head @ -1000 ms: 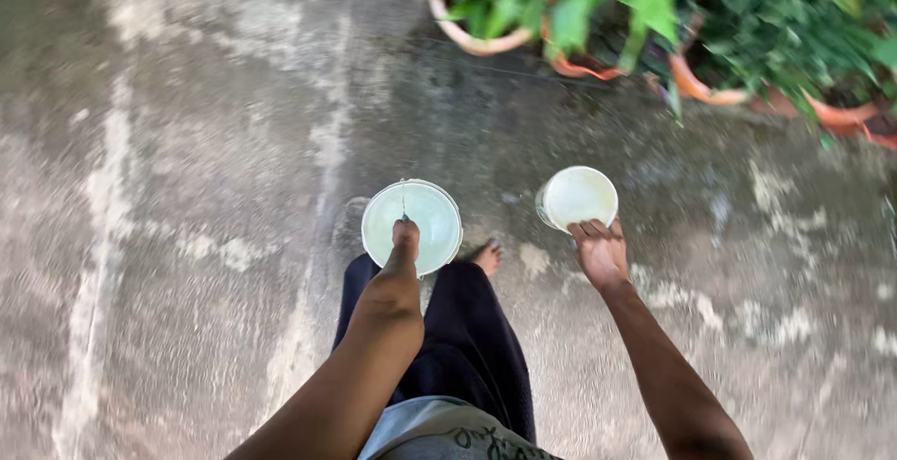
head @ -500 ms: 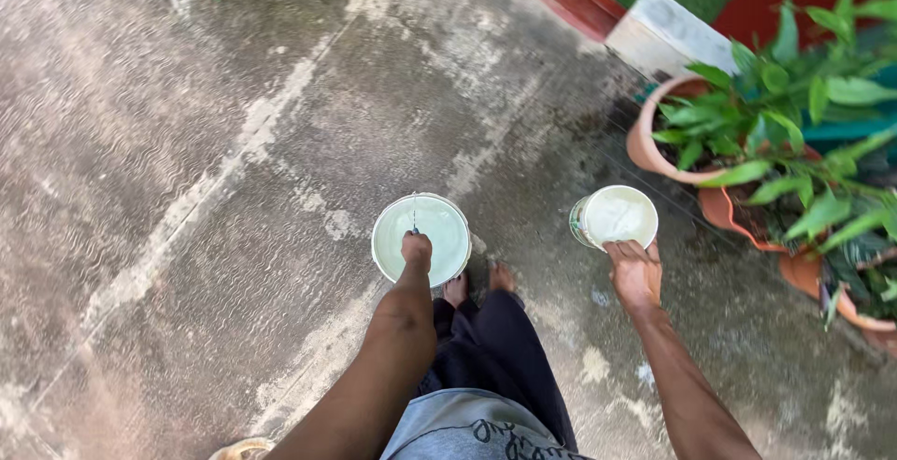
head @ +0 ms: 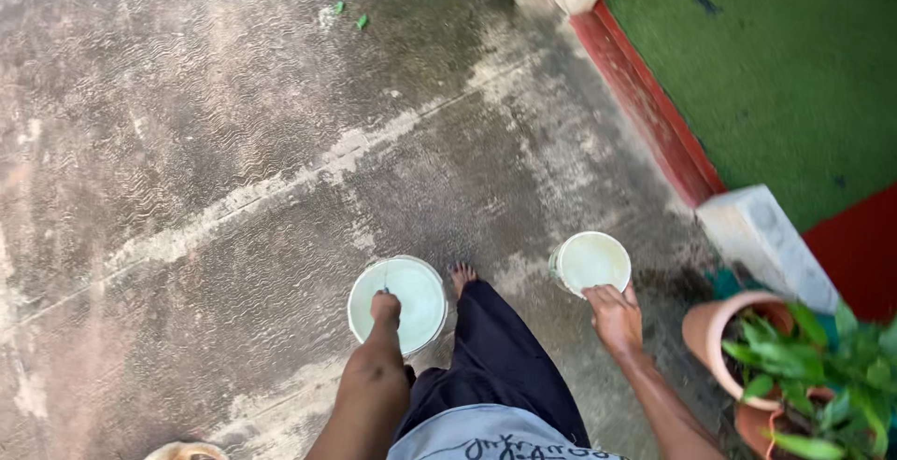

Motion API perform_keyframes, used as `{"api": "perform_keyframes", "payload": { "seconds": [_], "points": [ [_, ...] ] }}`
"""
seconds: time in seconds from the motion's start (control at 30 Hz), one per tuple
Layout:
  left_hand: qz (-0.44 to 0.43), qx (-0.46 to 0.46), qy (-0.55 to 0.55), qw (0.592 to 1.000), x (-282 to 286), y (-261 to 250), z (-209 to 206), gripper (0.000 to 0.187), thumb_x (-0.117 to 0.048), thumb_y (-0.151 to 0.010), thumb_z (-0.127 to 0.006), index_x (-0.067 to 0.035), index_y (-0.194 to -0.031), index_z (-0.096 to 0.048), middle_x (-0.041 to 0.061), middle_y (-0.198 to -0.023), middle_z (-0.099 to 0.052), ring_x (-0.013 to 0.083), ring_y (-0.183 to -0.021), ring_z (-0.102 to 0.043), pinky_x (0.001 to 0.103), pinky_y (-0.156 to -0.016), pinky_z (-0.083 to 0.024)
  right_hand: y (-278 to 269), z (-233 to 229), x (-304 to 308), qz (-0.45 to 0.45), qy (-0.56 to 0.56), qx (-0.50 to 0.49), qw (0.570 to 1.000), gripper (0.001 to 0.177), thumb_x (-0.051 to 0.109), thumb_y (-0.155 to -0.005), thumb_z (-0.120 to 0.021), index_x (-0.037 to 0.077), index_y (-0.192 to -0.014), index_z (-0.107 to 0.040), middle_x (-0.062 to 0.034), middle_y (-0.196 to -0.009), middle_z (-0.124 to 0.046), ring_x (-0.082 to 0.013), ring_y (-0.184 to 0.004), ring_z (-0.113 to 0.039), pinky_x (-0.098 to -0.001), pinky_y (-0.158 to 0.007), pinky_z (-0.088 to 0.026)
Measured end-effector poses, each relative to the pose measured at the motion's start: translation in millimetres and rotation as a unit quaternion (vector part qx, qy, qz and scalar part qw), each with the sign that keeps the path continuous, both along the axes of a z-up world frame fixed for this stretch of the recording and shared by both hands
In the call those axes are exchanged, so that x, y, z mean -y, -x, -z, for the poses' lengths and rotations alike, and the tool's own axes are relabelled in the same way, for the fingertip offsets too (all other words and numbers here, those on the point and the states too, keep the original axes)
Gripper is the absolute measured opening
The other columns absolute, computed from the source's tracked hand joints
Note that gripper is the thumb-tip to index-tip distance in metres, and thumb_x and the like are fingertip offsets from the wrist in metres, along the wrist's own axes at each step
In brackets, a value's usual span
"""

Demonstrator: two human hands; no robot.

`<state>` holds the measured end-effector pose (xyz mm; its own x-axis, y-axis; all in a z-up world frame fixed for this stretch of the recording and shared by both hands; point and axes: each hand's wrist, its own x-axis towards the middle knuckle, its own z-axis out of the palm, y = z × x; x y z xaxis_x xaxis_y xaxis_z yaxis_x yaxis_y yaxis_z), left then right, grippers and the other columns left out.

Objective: The person mixes a substance into a bucket of water by hand and then pours the liquid into a smaller container to water potted plants.

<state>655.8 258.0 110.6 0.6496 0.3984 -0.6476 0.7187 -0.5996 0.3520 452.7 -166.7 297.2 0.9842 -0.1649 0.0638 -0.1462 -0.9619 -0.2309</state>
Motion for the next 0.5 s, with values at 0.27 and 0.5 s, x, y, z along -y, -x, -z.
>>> {"api": "perform_keyframes", "payload": {
  "seconds": [0.27,0.5],
  "points": [
    [-0.127,-0.002,0.001,0.992,-13.0,-96.5,-62.3,0.034,-0.024,-0.1,-0.052,-0.008,-0.124,-0.069,0.024,-0.122,-0.072,0.0407,-0.113,-0.067,0.047,-0.096,-0.053,-180.3,-5.6,13.2,-0.097,-0.017,0.011,0.995,0.038,-0.002,-0.074,-0.066,0.012,-0.108,-0.073,-0.0053,-0.099,-0.075,-0.0213,-0.103,-0.069,-0.0532,-0.11,-0.044],
    [-0.168,0.005,0.04,0.985,-12.4,-198.2,-43.1,0.033,-0.024,-0.101,-0.05,-0.01,-0.126,-0.066,0.024,-0.12,-0.071,0.0409,-0.11,-0.068,0.048,-0.093,-0.053,-323.8,11.9,7.5,-0.136,0.041,0.094,0.985,0.037,-0.009,-0.081,-0.068,0.016,-0.107,-0.075,-0.0039,-0.1,-0.076,-0.0156,-0.098,-0.069,-0.0565,-0.119,-0.041]
  ]
}}
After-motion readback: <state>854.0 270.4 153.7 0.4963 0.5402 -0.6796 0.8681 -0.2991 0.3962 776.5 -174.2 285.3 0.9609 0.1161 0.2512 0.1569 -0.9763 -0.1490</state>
